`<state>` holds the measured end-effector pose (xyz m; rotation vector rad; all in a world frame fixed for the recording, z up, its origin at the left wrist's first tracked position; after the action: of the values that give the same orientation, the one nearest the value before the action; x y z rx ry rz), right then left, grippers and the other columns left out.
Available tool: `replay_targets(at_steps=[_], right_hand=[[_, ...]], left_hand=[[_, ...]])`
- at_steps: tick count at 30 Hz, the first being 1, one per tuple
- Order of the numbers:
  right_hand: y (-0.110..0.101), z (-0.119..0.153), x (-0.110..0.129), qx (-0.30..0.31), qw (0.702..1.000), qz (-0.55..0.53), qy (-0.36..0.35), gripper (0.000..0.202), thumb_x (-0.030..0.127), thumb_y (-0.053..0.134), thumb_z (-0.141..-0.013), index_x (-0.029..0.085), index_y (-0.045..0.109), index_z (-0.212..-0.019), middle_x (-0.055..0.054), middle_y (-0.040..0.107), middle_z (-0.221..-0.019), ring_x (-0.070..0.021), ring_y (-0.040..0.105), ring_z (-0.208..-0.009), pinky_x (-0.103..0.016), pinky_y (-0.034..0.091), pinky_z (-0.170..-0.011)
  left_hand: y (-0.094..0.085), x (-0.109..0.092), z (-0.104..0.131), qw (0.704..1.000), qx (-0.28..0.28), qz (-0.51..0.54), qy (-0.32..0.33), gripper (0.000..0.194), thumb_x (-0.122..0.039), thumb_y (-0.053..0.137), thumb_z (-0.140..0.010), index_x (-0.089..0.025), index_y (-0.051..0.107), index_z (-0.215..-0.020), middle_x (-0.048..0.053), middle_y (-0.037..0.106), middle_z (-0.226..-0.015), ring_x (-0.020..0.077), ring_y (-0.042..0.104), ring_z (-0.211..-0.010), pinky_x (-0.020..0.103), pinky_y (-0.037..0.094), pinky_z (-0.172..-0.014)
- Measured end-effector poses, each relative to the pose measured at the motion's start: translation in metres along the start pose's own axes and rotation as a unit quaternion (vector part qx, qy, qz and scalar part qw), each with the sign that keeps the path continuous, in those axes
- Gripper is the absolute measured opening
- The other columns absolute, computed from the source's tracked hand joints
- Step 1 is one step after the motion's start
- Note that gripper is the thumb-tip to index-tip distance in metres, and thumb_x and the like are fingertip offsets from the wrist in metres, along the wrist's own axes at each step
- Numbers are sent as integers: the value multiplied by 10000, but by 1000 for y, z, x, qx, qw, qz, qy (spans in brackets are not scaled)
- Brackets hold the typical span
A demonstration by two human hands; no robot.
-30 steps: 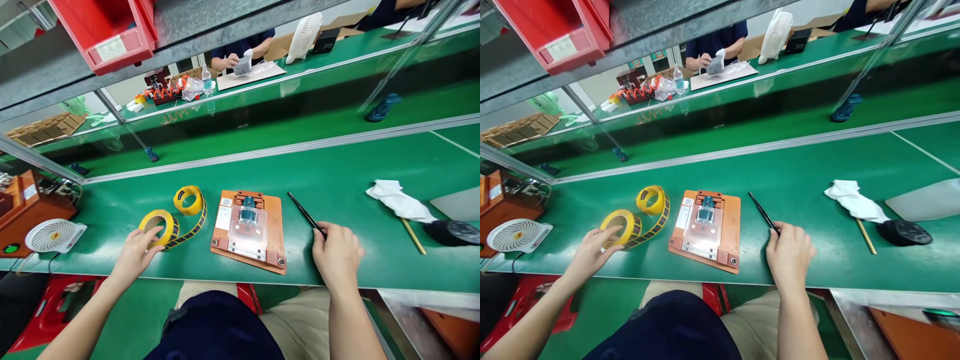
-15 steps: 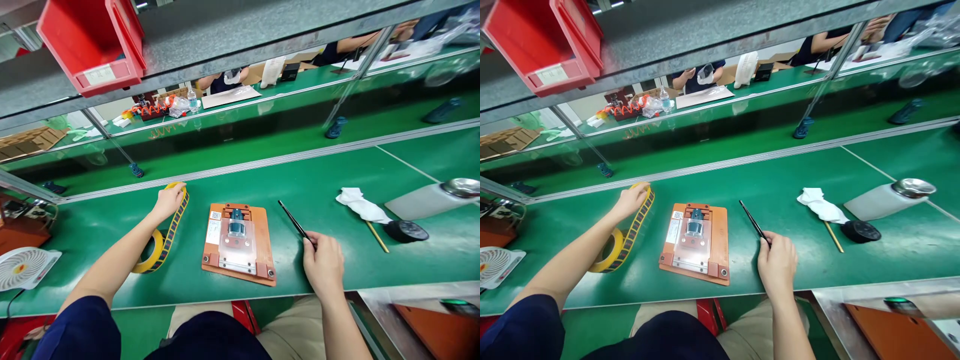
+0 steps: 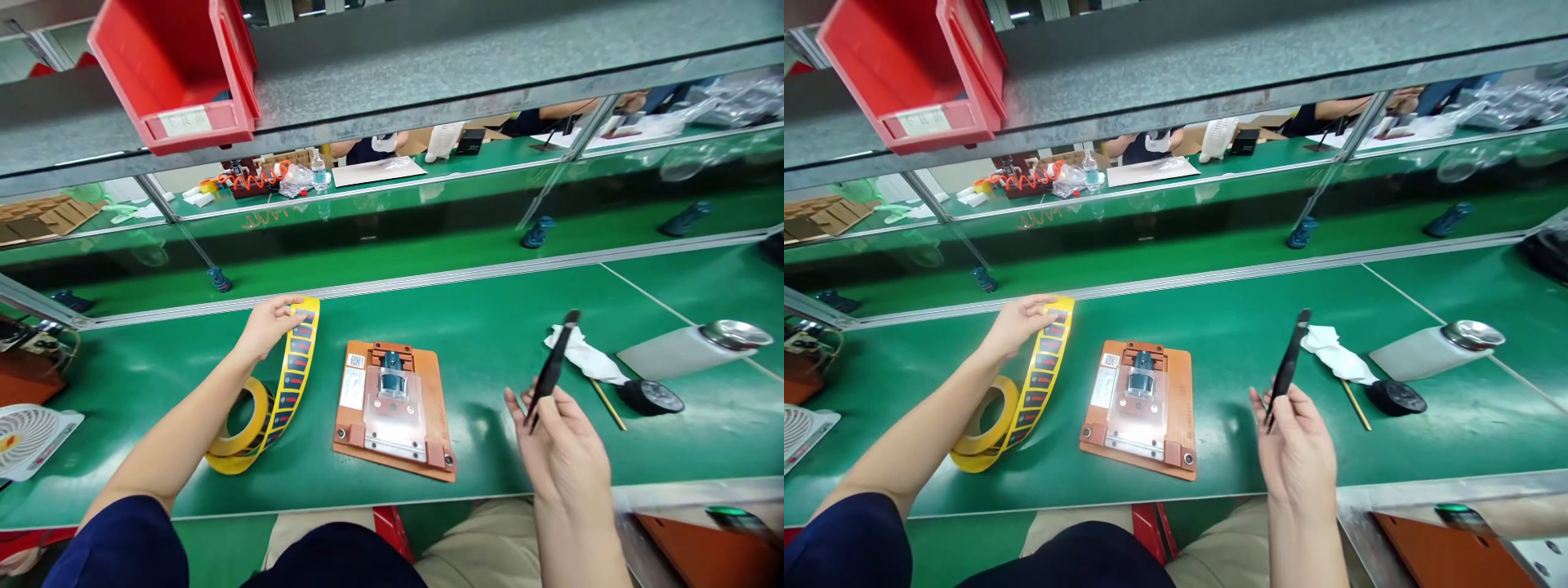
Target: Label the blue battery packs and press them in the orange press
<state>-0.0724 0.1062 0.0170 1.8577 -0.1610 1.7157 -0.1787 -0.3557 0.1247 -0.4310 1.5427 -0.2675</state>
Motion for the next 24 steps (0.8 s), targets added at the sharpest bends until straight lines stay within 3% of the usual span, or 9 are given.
replay_targets(at_steps=[2,6,10,13,17,22,24], right_hand=[[32,4,11,53,996,-65,28,353,441,824,-740,258,694,-1012,7,587,-867,-155,588,-790,-485,508,-1000],[107,19,29,171,982,-66,39,269,419,810,-785,268,701,-979,-17,654,-945,-183,649,-861,-476,539,-984],[178,37,33,260,963,-45,46,307,416,830,-774,245,683,-983,-40,718,-976,-210,696,-891,-439,565,-935],[218,45,32,320,945,-43,53,349,419,839,-768,217,683,-1006,-51,737,-965,-213,708,-909,-404,564,-920],[242,43,28,351,934,-33,49,355,422,853,-755,206,680,-978,-30,731,-922,-186,708,-864,-329,553,-850],[250,44,24,381,923,-12,42,330,420,844,-772,211,673,-962,-24,722,-919,-186,699,-859,-327,538,-844],[252,46,23,389,921,-10,34,320,423,835,-782,210,669,-953,-27,720,-914,-190,696,-863,-336,536,-854]], left_hand=[[0,-3,21,999,-14,39,2,667,-567,816,-665,-139,694,-1162,108,777,-915,274,743,-862,368,585,-759],[5,-7,52,996,-62,58,2,422,-508,831,-692,-155,744,-905,80,773,-821,247,725,-760,342,572,-711],[13,-15,70,995,-83,48,21,308,-458,825,-706,-168,746,-776,27,724,-686,196,666,-666,292,521,-643],[18,-22,78,995,-76,40,47,274,-440,820,-711,-178,765,-771,21,735,-720,187,660,-691,280,517,-658],[20,-25,81,995,-67,18,73,291,-464,795,-734,-179,783,-793,33,751,-753,188,667,-701,277,515,-653],[20,-22,83,994,-80,-2,80,349,-516,784,-731,-172,774,-795,40,755,-753,197,675,-697,279,518,-648],[23,-23,83,993,-66,-55,77,399,-554,716,-791,-167,774,-863,51,768,-806,207,694,-735,283,531,-676]])
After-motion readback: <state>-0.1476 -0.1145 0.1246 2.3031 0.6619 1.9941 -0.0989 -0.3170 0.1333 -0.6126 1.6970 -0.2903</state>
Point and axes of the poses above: each hand's wrist, its own z-axis away from the middle knuckle, its own y-axis out of the palm, x = y × z, the point moved 8 cm from there along -z, towards the middle knuckle
